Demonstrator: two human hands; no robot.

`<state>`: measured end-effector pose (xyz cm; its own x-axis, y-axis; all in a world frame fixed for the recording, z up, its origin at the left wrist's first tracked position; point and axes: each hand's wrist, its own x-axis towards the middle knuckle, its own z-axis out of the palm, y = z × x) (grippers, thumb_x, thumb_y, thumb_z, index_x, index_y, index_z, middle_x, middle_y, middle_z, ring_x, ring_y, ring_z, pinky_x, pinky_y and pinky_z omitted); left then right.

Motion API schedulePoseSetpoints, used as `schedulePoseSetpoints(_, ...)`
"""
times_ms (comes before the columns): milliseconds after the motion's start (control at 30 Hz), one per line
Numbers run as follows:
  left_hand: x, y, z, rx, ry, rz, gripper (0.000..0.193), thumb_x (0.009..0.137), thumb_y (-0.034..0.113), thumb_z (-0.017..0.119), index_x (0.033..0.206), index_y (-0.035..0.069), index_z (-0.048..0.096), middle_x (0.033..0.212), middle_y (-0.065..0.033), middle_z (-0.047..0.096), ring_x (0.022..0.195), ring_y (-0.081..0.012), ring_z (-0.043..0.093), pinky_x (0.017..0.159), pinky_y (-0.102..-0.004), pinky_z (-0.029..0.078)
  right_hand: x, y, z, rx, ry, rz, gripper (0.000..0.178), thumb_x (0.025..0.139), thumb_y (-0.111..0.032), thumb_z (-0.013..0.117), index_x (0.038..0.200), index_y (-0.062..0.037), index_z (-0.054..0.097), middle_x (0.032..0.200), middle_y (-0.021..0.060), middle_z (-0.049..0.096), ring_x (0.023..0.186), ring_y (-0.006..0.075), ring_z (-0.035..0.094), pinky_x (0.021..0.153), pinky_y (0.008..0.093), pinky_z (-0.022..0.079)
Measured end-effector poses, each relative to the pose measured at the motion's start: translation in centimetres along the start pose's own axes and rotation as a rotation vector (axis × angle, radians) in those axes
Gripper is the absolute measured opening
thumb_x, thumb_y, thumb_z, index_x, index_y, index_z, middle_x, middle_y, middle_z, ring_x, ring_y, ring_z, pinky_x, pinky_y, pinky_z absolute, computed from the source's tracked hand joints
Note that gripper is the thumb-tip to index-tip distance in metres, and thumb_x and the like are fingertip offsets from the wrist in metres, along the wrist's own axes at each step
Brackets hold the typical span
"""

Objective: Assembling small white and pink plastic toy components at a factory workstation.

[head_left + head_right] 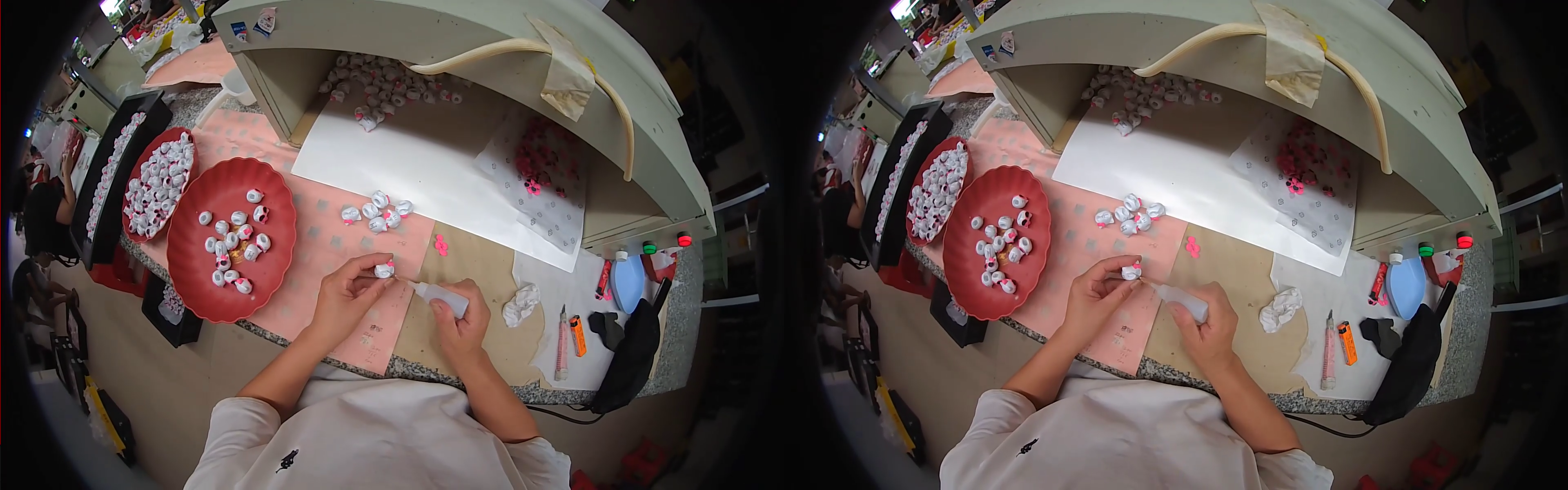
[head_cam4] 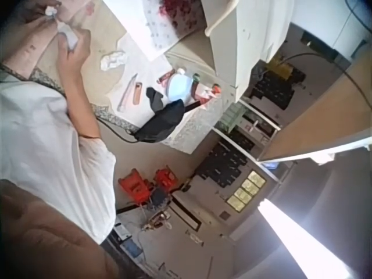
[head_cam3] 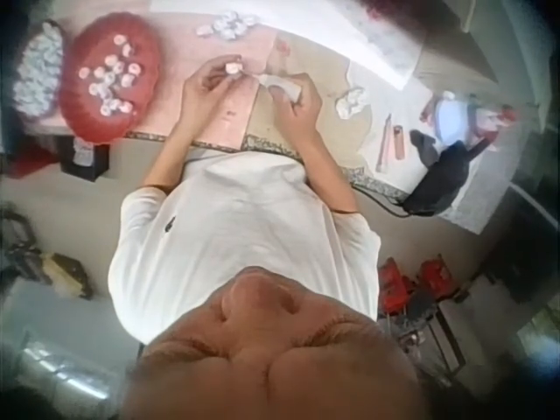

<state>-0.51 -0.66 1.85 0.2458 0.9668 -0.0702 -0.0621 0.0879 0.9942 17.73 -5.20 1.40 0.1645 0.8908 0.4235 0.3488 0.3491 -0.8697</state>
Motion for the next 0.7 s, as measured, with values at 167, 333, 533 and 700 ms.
schedulePoseSetpoints(167,0.05,-0.21,-0.26,0.017,-0.021,0.010,0.034,0.084,-0.007,0.056,0.117,-0.002,0.054,0.113,-0.0087,0.057,0.097,-0.0143,0.060,0.082,-0.0249,0.051,0.11,0.11,0.17,-0.009,-0.020,-0.013,0.015,0.079,-0.005,0.062,0.091,0.0001,0.055,0.076,0.0078,0.054,0.064,0.0147,0.048,0.057,0.0253,0.039)
schedulePoseSetpoints(333,0.09,-0.31,-0.28,0.048,-0.045,0.029,0.037,0.085,-0.008,0.054,0.121,-0.001,0.052,0.117,-0.0087,0.054,0.100,-0.0146,0.058,0.085,-0.0252,0.050,0.07,0.28,0.15,0.006,-0.011,-0.016,0.015,0.080,-0.006,0.062,0.091,-0.0004,0.055,0.075,0.0071,0.053,0.063,0.0141,0.047,0.056,0.0254,0.038)
schedulePoseSetpoints(533,0.12,-0.16,-0.29,0.130,-0.066,0.067,0.039,0.084,-0.009,0.053,0.122,0.000,0.052,0.120,-0.0088,0.052,0.101,-0.0151,0.058,0.086,-0.0256,0.050,0.12,0.22,0.11,0.020,-0.049,-0.033,0.014,0.081,-0.007,0.062,0.090,-0.0008,0.054,0.074,0.0068,0.053,0.063,0.0136,0.047,0.056,0.0254,0.038)
schedulePoseSetpoints(700,0.15,-0.16,-0.15,0.077,-0.051,0.029,0.039,0.084,-0.010,0.053,0.122,0.001,0.053,0.119,-0.0080,0.053,0.101,-0.0142,0.058,0.085,-0.0253,0.050,-0.06,0.28,-0.03,0.031,-0.028,-0.001,0.013,0.082,-0.008,0.062,0.089,-0.0005,0.053,0.074,0.0070,0.053,0.062,0.0134,0.046,0.056,0.0254,0.038)
